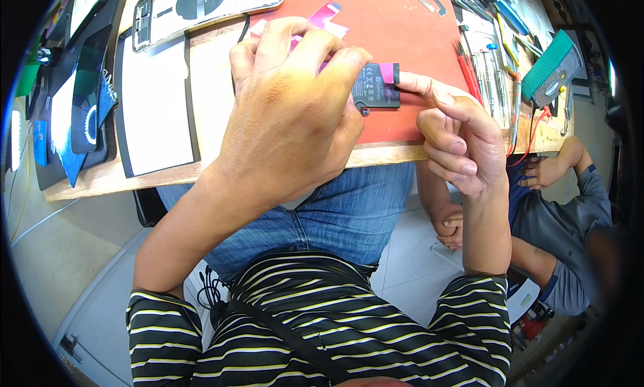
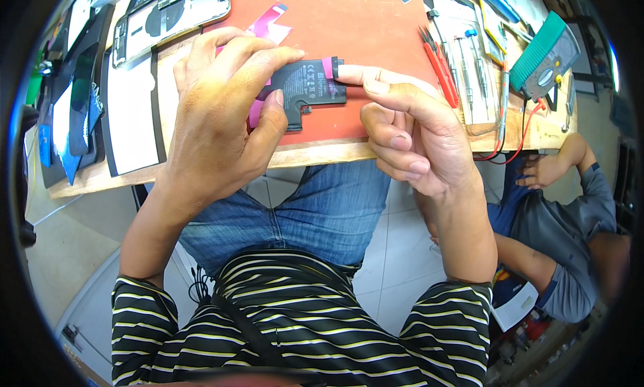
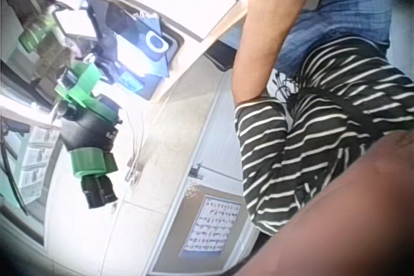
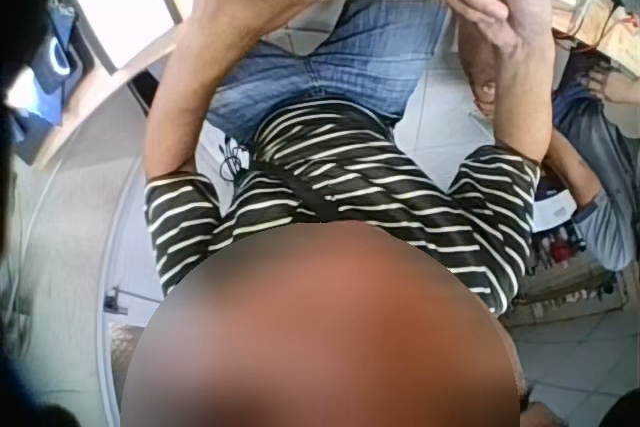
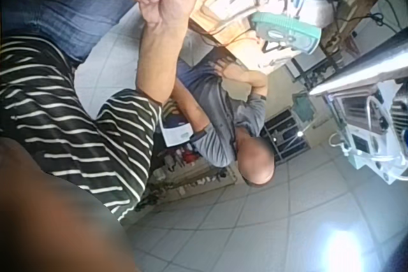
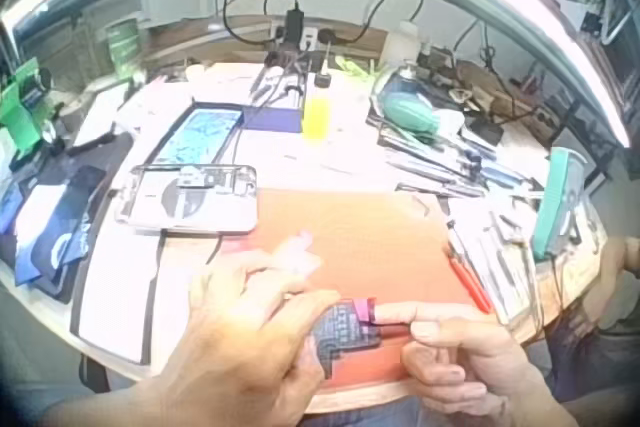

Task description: The person applies pink adhesive tape to a new phone battery, trims the excess with scissors, and peels off the backing. They then place the battery into the phone chassis and connect the battery connector using a screwdriver.

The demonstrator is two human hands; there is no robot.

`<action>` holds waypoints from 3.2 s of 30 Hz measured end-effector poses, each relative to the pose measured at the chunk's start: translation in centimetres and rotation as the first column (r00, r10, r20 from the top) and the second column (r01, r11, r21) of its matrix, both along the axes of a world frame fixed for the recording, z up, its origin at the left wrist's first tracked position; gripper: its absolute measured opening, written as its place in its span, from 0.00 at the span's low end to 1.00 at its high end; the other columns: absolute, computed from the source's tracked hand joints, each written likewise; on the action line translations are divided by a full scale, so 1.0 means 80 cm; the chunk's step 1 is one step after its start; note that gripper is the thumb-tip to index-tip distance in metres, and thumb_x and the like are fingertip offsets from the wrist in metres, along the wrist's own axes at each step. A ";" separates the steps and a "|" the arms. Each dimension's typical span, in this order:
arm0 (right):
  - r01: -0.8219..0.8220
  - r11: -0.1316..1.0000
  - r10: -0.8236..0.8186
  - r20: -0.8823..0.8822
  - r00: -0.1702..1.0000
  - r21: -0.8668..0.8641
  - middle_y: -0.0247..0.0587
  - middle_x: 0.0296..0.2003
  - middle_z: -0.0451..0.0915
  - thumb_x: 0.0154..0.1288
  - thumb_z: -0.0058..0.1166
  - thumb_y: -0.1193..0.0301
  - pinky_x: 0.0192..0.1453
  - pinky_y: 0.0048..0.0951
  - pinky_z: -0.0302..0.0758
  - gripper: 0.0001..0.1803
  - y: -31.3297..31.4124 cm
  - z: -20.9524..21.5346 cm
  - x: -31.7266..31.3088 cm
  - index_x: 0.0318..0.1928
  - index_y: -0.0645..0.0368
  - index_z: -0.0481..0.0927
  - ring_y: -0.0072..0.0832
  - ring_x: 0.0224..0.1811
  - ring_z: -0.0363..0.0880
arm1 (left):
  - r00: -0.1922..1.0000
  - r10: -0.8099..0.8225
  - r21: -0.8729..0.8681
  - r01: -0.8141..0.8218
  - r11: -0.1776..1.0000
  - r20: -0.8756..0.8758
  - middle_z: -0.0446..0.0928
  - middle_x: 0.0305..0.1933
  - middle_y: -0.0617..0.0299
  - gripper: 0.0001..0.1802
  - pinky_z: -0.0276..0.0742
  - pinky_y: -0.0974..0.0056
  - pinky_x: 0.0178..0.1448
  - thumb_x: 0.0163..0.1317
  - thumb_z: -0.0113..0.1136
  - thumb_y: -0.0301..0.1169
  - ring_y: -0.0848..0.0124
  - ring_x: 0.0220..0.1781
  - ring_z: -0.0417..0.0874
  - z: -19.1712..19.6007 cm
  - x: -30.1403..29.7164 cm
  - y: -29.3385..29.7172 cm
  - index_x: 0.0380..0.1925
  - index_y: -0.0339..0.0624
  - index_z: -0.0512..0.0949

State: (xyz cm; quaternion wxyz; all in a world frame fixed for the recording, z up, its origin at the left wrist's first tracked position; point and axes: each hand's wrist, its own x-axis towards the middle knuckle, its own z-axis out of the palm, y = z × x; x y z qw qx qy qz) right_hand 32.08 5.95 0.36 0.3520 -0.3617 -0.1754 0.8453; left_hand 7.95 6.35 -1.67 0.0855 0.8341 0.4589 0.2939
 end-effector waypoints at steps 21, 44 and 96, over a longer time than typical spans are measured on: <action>0.017 1.000 -0.017 -0.002 1.000 0.022 0.29 0.16 0.66 0.79 0.45 0.68 0.07 0.15 0.55 0.22 -0.001 -0.001 -0.003 0.65 0.69 0.73 0.12 0.06 0.55 | 1.000 -0.015 -0.020 0.015 1.000 -0.006 0.80 0.53 0.54 0.20 0.63 0.45 0.68 0.55 0.58 0.25 0.50 0.63 0.73 -0.001 0.003 0.011 0.50 0.43 0.82; 0.004 0.994 -0.022 0.161 0.987 0.112 0.27 0.16 0.65 0.77 0.48 0.69 0.08 0.15 0.52 0.22 -0.004 0.001 0.000 0.65 0.70 0.74 0.11 0.07 0.54 | 0.999 -0.022 0.000 0.022 1.000 -0.026 0.79 0.51 0.58 0.19 0.62 0.45 0.65 0.56 0.59 0.23 0.51 0.63 0.73 0.000 0.012 0.002 0.49 0.45 0.84; -0.067 0.978 0.001 0.316 0.949 0.197 0.57 0.28 0.86 0.72 0.49 0.70 0.16 0.26 0.77 0.31 -0.016 0.026 -0.003 0.69 0.77 0.67 0.36 0.14 0.83 | 0.961 -0.013 0.164 0.061 0.985 -0.277 0.76 0.54 0.63 0.21 0.57 0.43 0.66 0.51 0.66 0.30 0.57 0.67 0.70 -0.006 0.032 -0.001 0.48 0.49 0.84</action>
